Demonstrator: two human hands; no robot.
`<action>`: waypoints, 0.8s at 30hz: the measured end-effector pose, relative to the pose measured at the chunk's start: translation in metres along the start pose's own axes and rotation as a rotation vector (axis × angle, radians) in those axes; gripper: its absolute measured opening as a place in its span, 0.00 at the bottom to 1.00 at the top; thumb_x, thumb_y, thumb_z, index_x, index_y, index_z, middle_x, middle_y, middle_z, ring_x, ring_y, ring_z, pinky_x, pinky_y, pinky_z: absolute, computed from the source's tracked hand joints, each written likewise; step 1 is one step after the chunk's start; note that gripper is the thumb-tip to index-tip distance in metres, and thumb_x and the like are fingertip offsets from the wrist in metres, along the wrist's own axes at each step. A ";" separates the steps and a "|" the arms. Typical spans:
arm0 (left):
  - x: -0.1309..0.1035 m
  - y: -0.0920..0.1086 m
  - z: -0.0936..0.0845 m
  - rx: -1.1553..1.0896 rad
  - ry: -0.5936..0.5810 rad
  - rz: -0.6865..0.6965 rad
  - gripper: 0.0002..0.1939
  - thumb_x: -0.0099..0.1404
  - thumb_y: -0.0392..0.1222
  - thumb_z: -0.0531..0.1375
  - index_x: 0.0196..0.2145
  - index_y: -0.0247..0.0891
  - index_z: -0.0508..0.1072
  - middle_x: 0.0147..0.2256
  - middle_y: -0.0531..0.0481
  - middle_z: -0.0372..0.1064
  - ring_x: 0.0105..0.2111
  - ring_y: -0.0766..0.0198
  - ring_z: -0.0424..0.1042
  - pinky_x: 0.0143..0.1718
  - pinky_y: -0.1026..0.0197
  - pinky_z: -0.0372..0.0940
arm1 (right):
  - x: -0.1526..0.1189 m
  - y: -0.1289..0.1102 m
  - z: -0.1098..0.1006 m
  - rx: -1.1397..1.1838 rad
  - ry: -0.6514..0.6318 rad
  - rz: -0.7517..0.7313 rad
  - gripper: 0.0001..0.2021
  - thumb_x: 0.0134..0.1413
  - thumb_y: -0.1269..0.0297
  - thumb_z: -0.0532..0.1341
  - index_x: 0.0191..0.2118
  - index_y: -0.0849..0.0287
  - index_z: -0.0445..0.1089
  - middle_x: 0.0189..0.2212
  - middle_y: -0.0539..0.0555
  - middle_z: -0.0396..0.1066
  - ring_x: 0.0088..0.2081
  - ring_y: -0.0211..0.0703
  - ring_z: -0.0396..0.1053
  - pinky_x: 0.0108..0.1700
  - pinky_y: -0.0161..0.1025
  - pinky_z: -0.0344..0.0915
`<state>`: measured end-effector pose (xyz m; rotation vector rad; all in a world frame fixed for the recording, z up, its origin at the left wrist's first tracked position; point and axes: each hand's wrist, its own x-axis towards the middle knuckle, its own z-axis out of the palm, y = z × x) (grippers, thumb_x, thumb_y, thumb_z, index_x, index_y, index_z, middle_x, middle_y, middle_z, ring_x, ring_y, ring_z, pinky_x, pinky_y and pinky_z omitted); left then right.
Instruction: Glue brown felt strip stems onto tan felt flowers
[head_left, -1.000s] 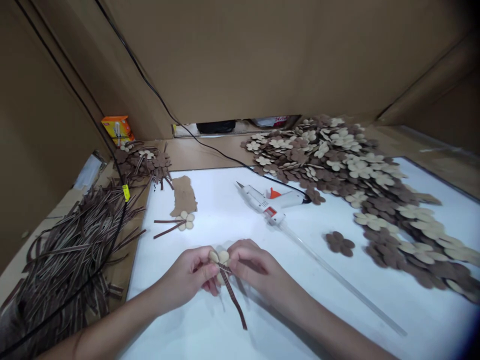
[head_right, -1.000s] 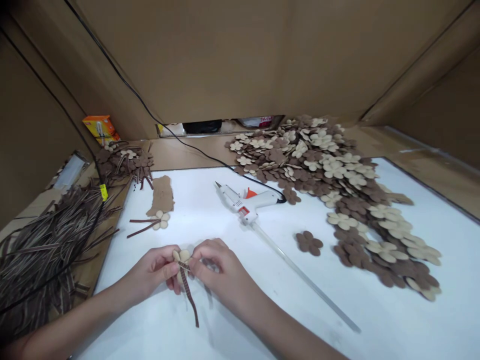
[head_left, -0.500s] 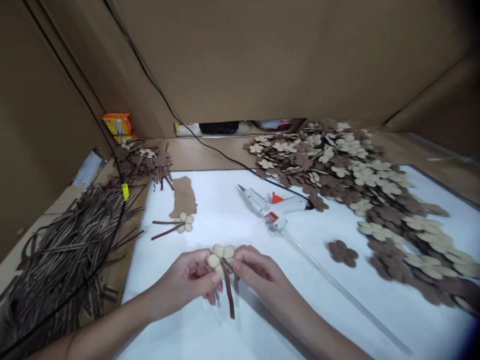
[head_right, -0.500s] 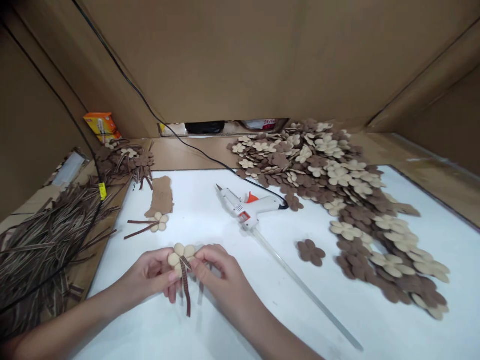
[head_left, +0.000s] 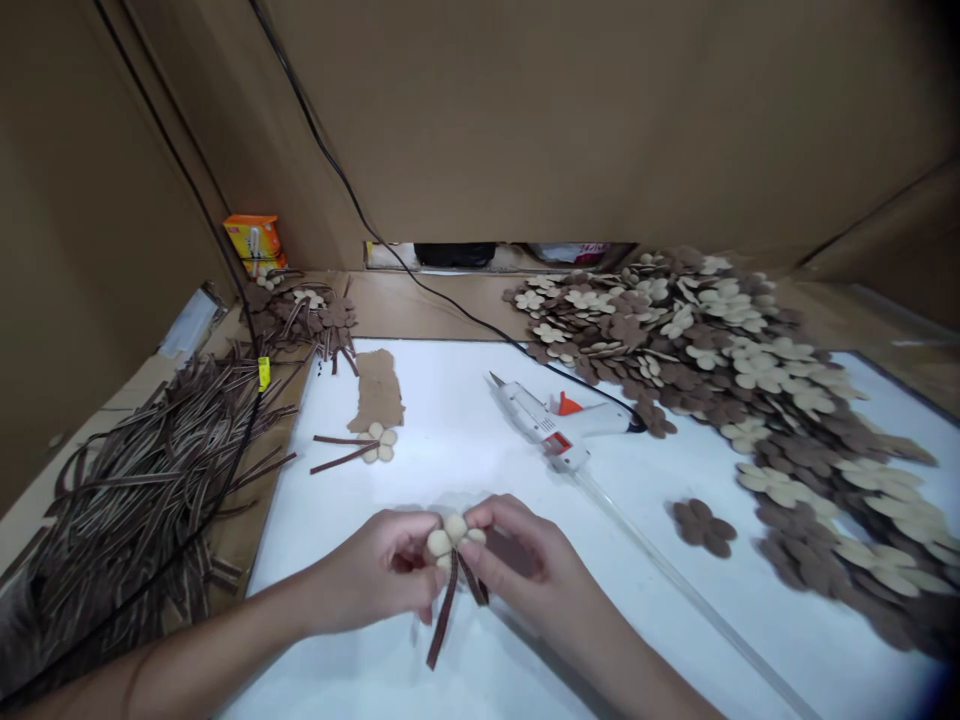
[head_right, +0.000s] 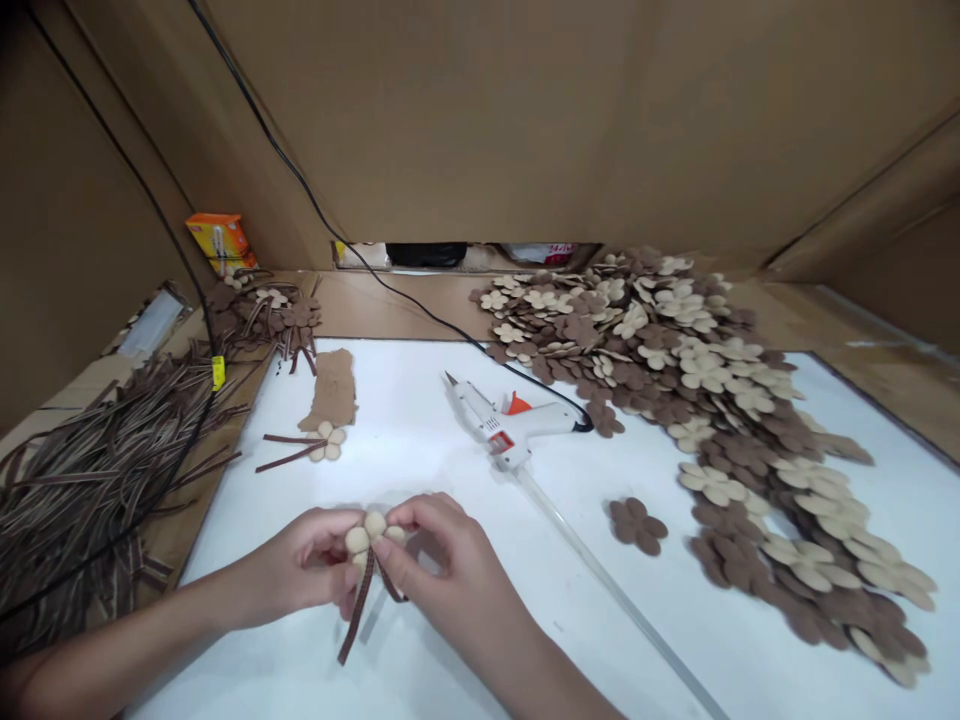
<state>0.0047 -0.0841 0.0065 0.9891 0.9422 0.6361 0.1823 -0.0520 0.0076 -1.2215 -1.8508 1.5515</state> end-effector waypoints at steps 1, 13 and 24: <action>0.000 0.000 0.000 0.033 -0.009 -0.004 0.11 0.55 0.44 0.61 0.26 0.34 0.64 0.22 0.54 0.60 0.23 0.70 0.62 0.26 0.66 0.61 | 0.001 0.001 0.001 0.022 -0.019 0.017 0.08 0.51 0.59 0.58 0.30 0.59 0.68 0.28 0.51 0.64 0.31 0.40 0.64 0.33 0.36 0.61; 0.001 -0.002 0.000 0.037 -0.036 0.073 0.15 0.59 0.50 0.57 0.30 0.33 0.68 0.26 0.51 0.63 0.25 0.70 0.63 0.28 0.67 0.62 | -0.002 0.002 0.015 0.282 -0.001 0.083 0.13 0.52 0.54 0.58 0.27 0.60 0.62 0.19 0.46 0.59 0.22 0.33 0.58 0.25 0.32 0.56; 0.001 -0.007 -0.005 0.025 -0.046 0.053 0.12 0.57 0.45 0.60 0.26 0.32 0.70 0.25 0.49 0.68 0.26 0.68 0.67 0.28 0.67 0.64 | 0.000 0.007 0.010 0.358 -0.123 0.102 0.16 0.48 0.51 0.61 0.27 0.61 0.63 0.19 0.47 0.63 0.22 0.35 0.62 0.24 0.33 0.59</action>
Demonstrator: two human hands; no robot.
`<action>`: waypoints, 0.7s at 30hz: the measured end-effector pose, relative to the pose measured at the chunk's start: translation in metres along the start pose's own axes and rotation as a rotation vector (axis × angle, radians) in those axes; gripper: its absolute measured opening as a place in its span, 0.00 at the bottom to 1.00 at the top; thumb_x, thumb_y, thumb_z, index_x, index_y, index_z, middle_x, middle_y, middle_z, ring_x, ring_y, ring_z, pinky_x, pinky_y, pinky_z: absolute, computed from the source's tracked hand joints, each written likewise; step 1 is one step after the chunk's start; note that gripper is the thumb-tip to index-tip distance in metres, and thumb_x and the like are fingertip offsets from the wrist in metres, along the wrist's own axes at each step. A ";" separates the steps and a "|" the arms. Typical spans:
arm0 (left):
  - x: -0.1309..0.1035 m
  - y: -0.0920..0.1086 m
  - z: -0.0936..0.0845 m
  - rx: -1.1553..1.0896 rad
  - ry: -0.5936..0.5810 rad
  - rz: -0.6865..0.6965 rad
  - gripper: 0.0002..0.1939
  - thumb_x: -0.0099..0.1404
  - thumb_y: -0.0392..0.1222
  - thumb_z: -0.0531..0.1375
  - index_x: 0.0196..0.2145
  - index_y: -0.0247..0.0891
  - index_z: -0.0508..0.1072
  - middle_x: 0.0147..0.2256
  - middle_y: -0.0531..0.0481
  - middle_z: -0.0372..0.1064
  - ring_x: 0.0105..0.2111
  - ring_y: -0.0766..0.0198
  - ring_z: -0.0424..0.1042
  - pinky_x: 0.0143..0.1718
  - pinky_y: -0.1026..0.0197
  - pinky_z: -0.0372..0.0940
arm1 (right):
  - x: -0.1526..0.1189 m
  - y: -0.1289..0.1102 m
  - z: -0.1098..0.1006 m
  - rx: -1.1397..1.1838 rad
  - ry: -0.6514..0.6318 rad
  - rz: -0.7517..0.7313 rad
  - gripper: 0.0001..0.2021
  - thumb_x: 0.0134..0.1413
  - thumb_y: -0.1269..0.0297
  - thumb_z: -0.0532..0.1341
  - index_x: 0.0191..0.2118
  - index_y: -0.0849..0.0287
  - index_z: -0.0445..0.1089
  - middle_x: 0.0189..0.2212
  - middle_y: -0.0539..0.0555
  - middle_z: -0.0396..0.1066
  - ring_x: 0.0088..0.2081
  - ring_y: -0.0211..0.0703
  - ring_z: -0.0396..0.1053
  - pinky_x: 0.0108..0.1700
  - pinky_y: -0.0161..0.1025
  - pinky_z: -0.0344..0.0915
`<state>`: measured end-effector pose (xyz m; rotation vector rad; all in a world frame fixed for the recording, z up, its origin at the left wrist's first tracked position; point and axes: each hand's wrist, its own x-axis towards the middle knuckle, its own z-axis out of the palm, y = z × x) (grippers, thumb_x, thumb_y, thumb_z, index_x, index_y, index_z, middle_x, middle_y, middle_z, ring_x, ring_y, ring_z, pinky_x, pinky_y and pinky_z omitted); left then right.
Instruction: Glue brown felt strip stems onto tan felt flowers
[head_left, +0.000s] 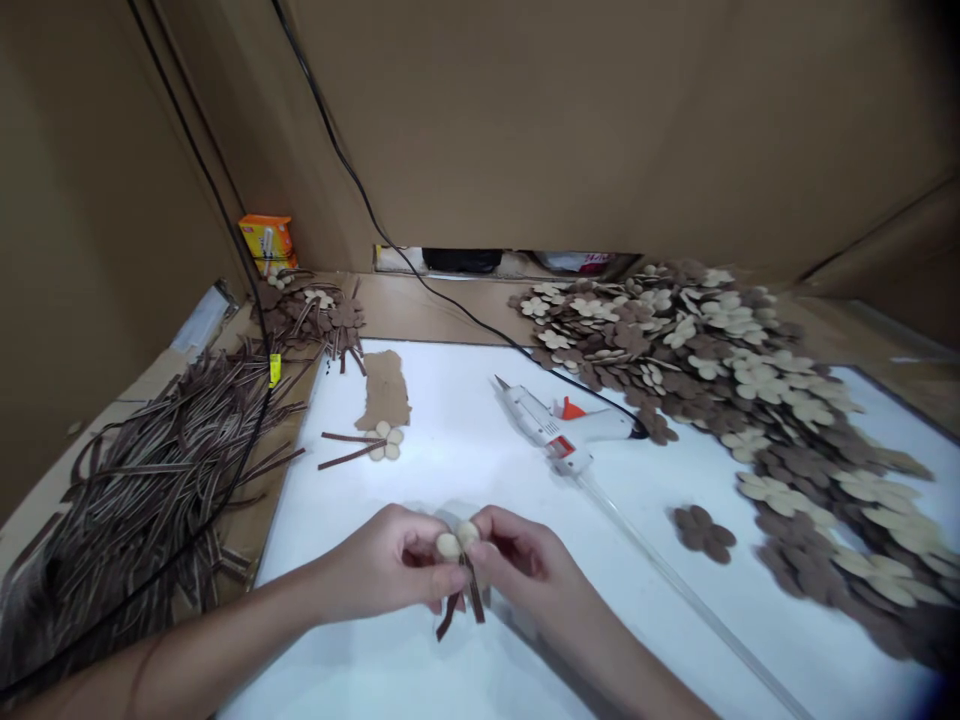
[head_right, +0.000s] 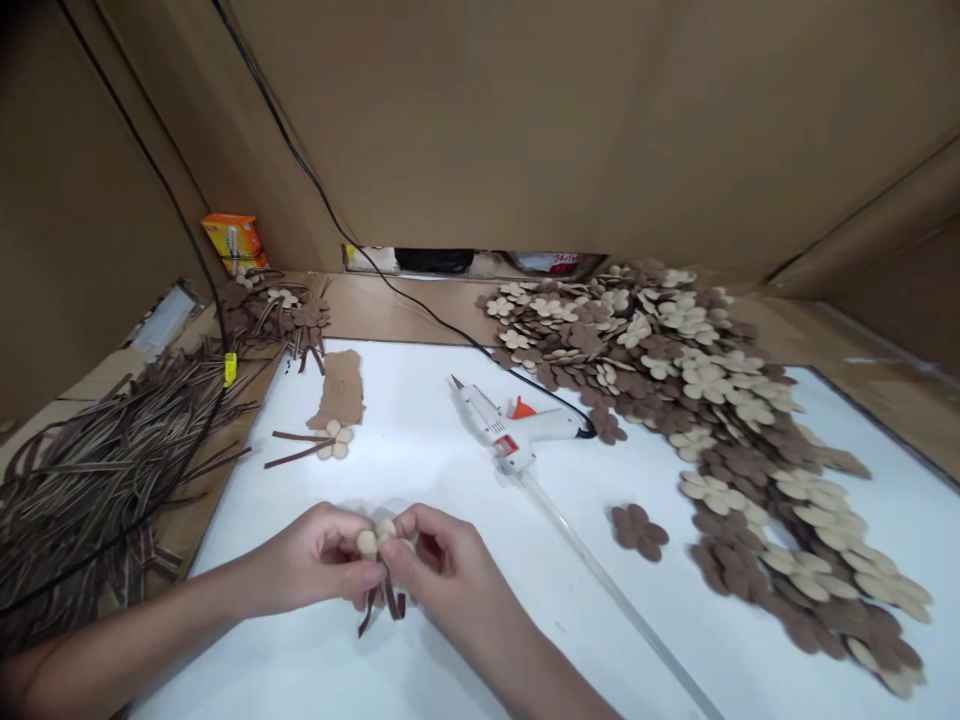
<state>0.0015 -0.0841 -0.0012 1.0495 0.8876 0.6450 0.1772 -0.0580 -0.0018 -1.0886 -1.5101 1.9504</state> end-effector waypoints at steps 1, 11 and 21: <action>0.000 -0.001 -0.001 0.013 -0.018 -0.002 0.11 0.57 0.45 0.60 0.27 0.31 0.70 0.26 0.49 0.69 0.26 0.68 0.67 0.28 0.67 0.64 | -0.001 0.000 -0.004 -0.044 -0.018 0.007 0.16 0.46 0.51 0.62 0.28 0.61 0.65 0.20 0.48 0.64 0.22 0.36 0.63 0.24 0.33 0.59; 0.000 -0.006 -0.003 0.054 -0.009 -0.045 0.12 0.58 0.45 0.58 0.27 0.31 0.71 0.24 0.48 0.70 0.24 0.69 0.68 0.27 0.67 0.63 | 0.000 -0.001 -0.005 -0.096 0.001 -0.007 0.15 0.51 0.52 0.58 0.28 0.61 0.65 0.22 0.49 0.64 0.25 0.37 0.62 0.27 0.34 0.59; 0.000 -0.003 -0.005 0.101 -0.033 -0.049 0.16 0.57 0.50 0.58 0.23 0.33 0.69 0.21 0.49 0.69 0.22 0.69 0.66 0.24 0.69 0.59 | 0.002 0.001 -0.007 -0.019 -0.004 -0.028 0.16 0.51 0.51 0.59 0.27 0.61 0.63 0.21 0.48 0.63 0.24 0.37 0.61 0.28 0.35 0.57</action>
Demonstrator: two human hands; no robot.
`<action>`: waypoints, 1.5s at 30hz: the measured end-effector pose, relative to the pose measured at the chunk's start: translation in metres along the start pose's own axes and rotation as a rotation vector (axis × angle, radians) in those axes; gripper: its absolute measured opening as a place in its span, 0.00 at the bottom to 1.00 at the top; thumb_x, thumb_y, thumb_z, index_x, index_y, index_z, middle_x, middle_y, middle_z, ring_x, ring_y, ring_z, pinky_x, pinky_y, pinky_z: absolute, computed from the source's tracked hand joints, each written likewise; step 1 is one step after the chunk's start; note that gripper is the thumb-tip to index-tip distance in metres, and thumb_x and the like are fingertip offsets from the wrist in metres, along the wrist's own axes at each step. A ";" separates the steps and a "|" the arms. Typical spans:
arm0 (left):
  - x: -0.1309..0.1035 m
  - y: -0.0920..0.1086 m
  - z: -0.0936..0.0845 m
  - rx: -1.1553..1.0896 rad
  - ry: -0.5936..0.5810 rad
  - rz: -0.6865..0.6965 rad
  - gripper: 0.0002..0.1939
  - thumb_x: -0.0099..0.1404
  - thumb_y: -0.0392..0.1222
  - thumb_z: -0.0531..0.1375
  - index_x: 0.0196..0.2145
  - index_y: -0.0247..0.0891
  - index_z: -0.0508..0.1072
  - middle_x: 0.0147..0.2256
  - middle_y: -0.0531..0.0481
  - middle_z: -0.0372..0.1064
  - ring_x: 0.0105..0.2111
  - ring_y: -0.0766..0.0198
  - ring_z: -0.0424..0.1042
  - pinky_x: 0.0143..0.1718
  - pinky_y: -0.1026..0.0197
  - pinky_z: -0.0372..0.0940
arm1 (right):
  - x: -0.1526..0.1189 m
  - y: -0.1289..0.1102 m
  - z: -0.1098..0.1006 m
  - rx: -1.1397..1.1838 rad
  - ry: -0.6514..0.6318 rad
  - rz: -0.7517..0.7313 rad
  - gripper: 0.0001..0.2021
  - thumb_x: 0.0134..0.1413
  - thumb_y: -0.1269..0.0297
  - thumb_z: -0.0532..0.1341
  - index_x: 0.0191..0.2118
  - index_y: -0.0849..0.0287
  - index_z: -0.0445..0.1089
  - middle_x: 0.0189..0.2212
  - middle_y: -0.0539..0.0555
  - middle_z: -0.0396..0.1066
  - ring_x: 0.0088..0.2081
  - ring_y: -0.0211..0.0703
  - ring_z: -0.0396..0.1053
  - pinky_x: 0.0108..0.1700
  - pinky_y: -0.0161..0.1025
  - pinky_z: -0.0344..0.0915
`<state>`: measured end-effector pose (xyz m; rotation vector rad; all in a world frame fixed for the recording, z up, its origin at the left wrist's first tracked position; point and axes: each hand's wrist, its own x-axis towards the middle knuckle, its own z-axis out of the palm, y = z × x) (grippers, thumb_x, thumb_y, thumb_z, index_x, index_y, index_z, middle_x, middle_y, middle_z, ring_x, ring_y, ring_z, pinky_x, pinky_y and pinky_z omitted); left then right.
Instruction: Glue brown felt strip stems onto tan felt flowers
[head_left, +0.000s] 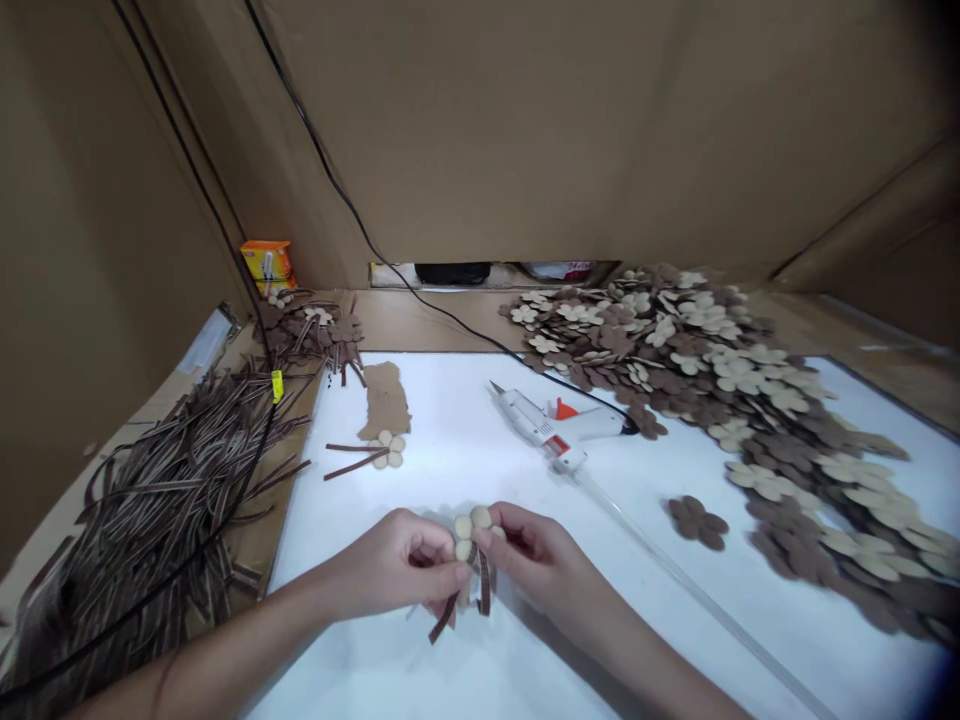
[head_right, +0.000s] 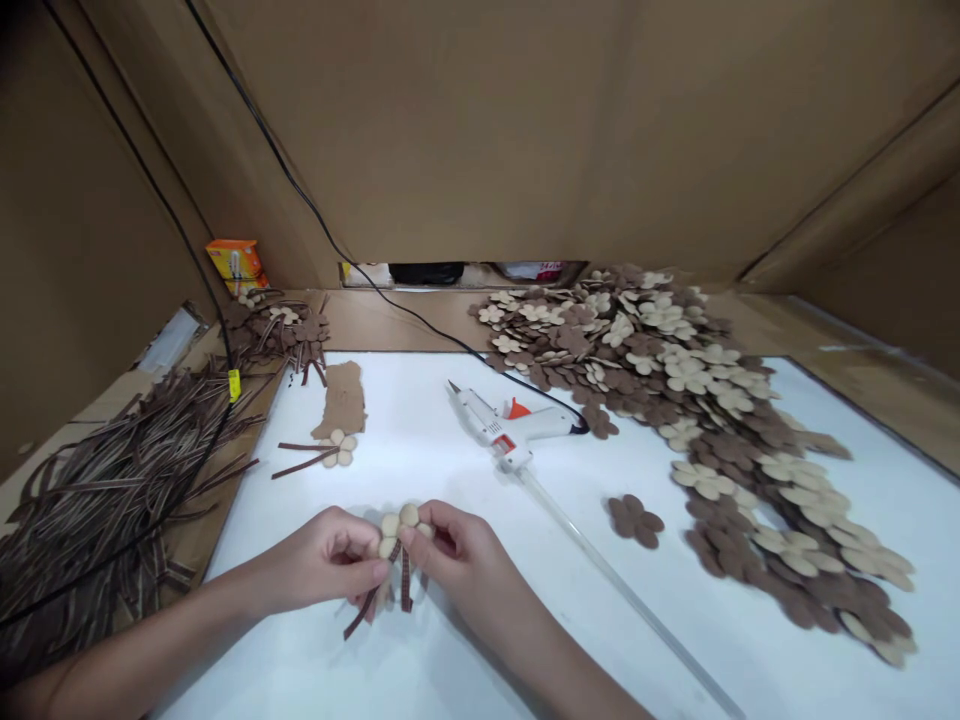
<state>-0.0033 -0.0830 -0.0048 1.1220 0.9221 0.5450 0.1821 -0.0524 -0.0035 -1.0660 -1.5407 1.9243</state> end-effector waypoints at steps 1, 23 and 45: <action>0.000 0.000 0.000 0.001 -0.005 -0.001 0.16 0.57 0.50 0.59 0.23 0.33 0.69 0.21 0.49 0.69 0.22 0.69 0.66 0.24 0.69 0.59 | 0.000 0.001 -0.001 0.000 -0.005 -0.005 0.16 0.50 0.52 0.59 0.27 0.61 0.63 0.21 0.48 0.62 0.24 0.36 0.60 0.28 0.35 0.57; 0.006 -0.007 0.004 -0.092 0.207 0.001 0.24 0.58 0.57 0.55 0.24 0.30 0.69 0.21 0.48 0.67 0.18 0.71 0.65 0.19 0.69 0.60 | 0.000 -0.002 0.000 -0.002 0.001 -0.042 0.13 0.53 0.54 0.58 0.30 0.60 0.62 0.22 0.47 0.61 0.26 0.36 0.60 0.30 0.34 0.57; 0.002 0.003 0.011 -0.126 0.365 0.110 0.18 0.58 0.53 0.58 0.23 0.35 0.62 0.17 0.56 0.59 0.17 0.72 0.61 0.21 0.68 0.59 | -0.005 -0.011 0.009 -0.486 -0.037 -0.123 0.10 0.55 0.60 0.55 0.27 0.58 0.67 0.25 0.50 0.64 0.30 0.39 0.60 0.32 0.35 0.56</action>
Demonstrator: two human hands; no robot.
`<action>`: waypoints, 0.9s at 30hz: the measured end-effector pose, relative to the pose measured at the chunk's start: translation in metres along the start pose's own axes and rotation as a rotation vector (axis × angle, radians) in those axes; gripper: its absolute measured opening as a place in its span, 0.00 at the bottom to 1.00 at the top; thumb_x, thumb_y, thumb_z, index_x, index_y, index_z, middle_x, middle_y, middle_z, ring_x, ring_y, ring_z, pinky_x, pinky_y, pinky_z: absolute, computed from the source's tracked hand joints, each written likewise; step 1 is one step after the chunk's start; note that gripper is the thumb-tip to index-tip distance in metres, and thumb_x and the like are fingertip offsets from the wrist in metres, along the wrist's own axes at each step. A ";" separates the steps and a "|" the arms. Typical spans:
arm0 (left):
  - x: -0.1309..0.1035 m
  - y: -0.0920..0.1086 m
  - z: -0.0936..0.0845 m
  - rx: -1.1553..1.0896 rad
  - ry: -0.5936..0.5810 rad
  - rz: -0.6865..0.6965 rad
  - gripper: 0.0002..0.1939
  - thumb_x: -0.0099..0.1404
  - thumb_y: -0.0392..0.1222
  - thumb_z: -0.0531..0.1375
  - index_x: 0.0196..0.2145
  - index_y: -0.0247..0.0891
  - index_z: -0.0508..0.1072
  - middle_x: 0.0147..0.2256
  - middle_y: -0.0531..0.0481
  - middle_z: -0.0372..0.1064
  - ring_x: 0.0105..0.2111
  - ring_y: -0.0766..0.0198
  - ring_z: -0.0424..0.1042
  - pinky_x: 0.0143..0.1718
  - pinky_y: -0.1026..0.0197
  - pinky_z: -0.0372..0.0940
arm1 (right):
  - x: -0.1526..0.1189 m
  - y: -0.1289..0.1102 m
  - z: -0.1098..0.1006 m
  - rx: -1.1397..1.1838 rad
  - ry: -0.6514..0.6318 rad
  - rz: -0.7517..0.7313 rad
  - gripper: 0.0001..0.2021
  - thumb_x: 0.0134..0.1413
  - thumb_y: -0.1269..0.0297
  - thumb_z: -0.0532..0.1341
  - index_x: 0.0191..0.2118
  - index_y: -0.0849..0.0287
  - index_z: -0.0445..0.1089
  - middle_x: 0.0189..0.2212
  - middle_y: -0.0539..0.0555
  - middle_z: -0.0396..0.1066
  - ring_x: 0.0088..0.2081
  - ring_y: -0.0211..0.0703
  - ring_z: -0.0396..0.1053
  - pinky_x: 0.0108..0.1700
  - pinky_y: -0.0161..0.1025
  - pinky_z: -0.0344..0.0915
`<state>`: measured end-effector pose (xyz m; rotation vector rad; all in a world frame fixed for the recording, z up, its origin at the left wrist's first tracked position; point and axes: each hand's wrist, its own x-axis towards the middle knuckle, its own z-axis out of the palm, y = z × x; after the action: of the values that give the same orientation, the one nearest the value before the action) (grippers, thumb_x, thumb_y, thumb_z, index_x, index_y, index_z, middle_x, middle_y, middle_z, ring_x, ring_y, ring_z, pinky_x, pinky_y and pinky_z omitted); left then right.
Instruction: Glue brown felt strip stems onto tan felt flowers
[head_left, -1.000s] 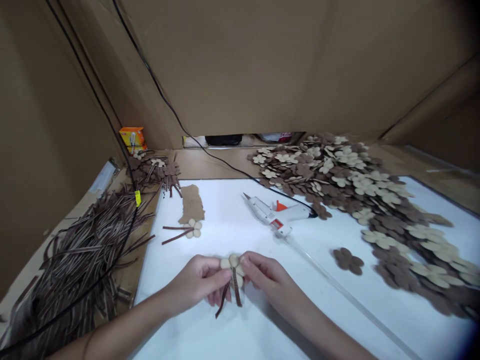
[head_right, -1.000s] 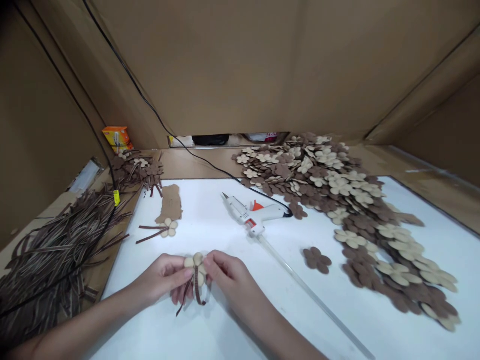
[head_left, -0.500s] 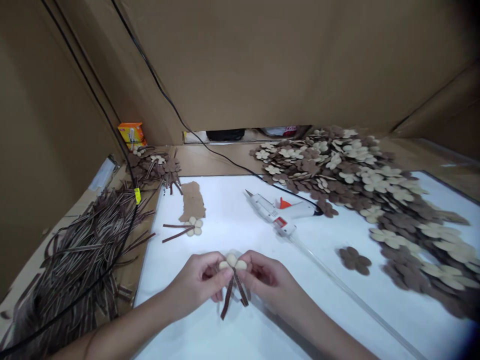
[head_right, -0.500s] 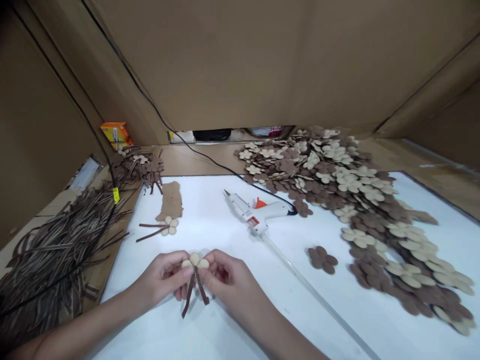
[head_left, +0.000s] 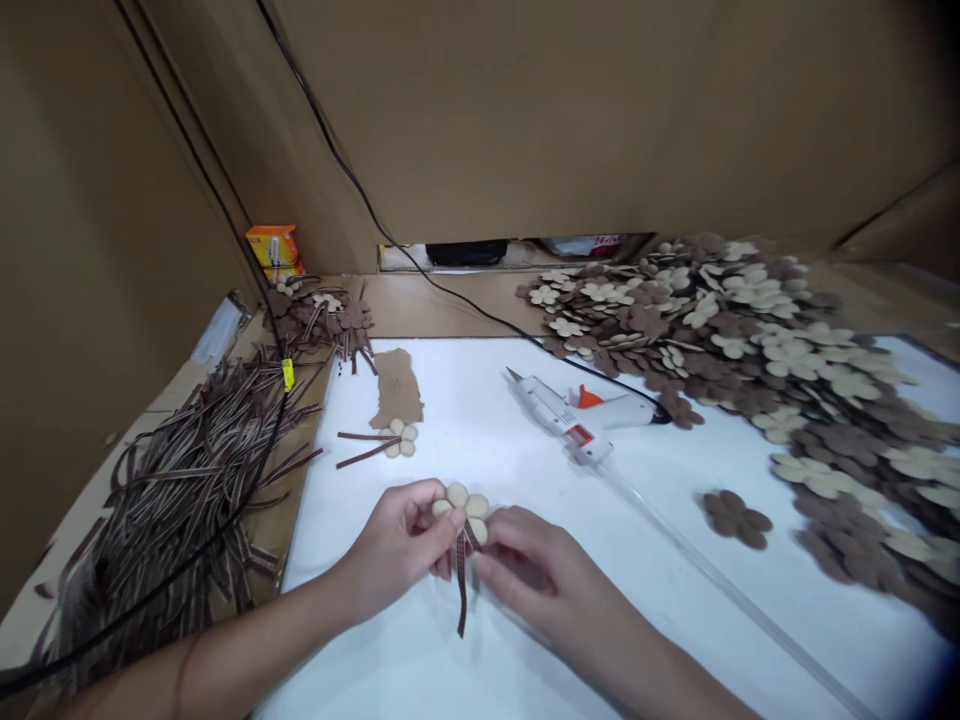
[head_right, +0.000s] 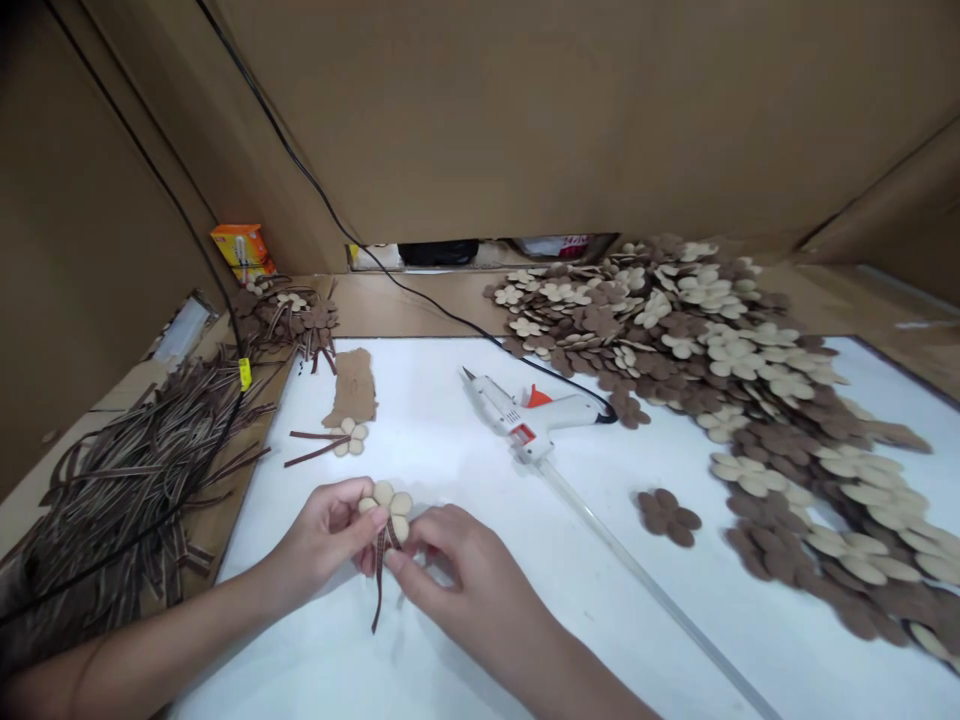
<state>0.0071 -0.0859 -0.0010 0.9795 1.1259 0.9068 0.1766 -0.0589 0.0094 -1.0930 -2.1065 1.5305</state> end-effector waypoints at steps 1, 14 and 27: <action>-0.001 0.000 0.000 0.005 0.006 0.007 0.18 0.58 0.53 0.58 0.23 0.35 0.62 0.17 0.56 0.59 0.18 0.72 0.61 0.21 0.68 0.59 | 0.000 -0.001 0.002 -0.026 -0.008 -0.033 0.08 0.55 0.61 0.56 0.29 0.57 0.69 0.26 0.51 0.66 0.32 0.41 0.62 0.34 0.35 0.57; -0.001 -0.001 0.004 0.012 0.051 -0.020 0.18 0.55 0.52 0.60 0.22 0.36 0.60 0.18 0.56 0.60 0.18 0.72 0.62 0.20 0.69 0.58 | -0.001 0.000 0.012 -0.025 0.021 -0.111 0.13 0.58 0.61 0.51 0.28 0.58 0.68 0.25 0.52 0.65 0.31 0.41 0.63 0.34 0.36 0.59; -0.001 -0.005 0.003 0.000 -0.033 0.003 0.17 0.56 0.51 0.60 0.23 0.35 0.61 0.20 0.55 0.60 0.19 0.72 0.61 0.21 0.69 0.59 | 0.000 0.009 0.019 -0.001 0.038 -0.097 0.13 0.57 0.58 0.53 0.26 0.58 0.69 0.25 0.52 0.68 0.30 0.41 0.64 0.34 0.36 0.58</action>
<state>0.0104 -0.0885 -0.0053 0.9936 1.0971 0.8904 0.1680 -0.0698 -0.0060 -0.9963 -2.1028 1.4531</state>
